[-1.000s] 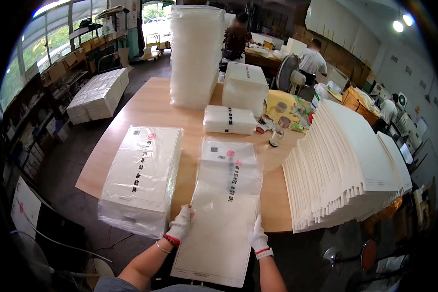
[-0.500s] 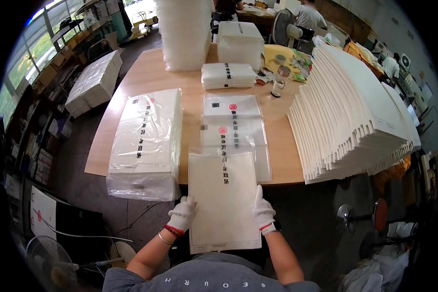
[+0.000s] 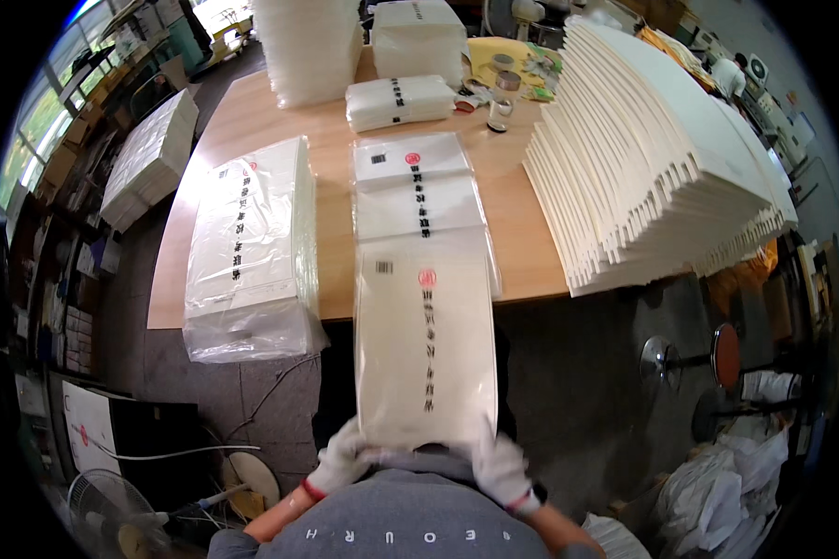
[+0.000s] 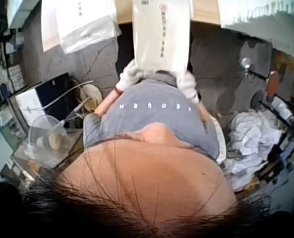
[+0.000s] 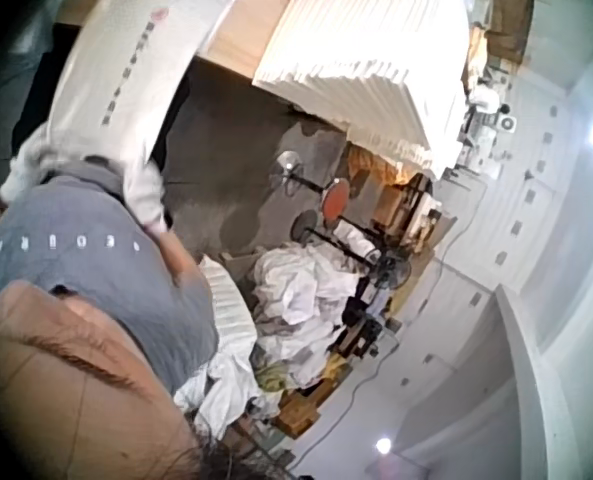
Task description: The person repeatedly picks up stacks of white paper documents, places them into clear plastic sleeves, and stacks the packaged items on the table. The person wears white gloves and works at a wooden table in a room with other people in the background.
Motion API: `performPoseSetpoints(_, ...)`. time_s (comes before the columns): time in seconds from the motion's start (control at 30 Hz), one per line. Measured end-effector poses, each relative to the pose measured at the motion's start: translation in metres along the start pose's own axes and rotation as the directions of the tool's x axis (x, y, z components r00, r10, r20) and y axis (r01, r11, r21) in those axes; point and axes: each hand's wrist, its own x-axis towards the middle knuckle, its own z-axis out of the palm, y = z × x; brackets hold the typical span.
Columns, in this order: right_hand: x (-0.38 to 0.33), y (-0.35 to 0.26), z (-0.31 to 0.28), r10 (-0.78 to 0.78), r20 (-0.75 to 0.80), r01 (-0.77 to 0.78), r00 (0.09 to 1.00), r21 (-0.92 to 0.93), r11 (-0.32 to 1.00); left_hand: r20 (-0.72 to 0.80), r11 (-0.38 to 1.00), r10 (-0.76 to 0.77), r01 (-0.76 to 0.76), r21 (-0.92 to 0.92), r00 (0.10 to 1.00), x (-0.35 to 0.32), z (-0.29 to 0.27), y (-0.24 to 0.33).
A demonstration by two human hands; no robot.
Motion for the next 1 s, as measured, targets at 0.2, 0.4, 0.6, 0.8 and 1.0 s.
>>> performPoseSetpoints(0.2,0.006,0.027,-0.042,0.248,0.058,-0.242,0.967,0.512,0.824,-0.262,0.983,-0.184,0.180,-0.042,0.947,0.023,-0.005,0.006)
performPoseSetpoints(0.4,0.056,0.080,0.021,0.324,0.197,-0.323,0.925,0.857,0.401,-0.204,0.979,0.201,-0.192,0.061,0.958,0.078,0.002,0.066)
performPoseSetpoints(0.6,0.160,-0.046,-0.013,0.112,0.236,-0.150,0.965,0.852,-0.502,-0.455,0.831,0.551,-0.411,0.376,0.700,0.067,-0.081,0.088)
performPoseSetpoints(0.8,0.271,-0.142,-0.002,-0.577,0.160,-0.419,0.801,0.838,-0.349,-0.925,0.964,0.008,-0.249,-0.093,0.379,0.069,-0.197,-0.007)
performPoseSetpoints(1.0,0.272,-0.203,0.013,-0.432,0.383,-0.365,0.816,0.922,0.127,-0.852,0.856,-0.386,0.481,-0.189,0.353,-0.031,-0.270,-0.189)
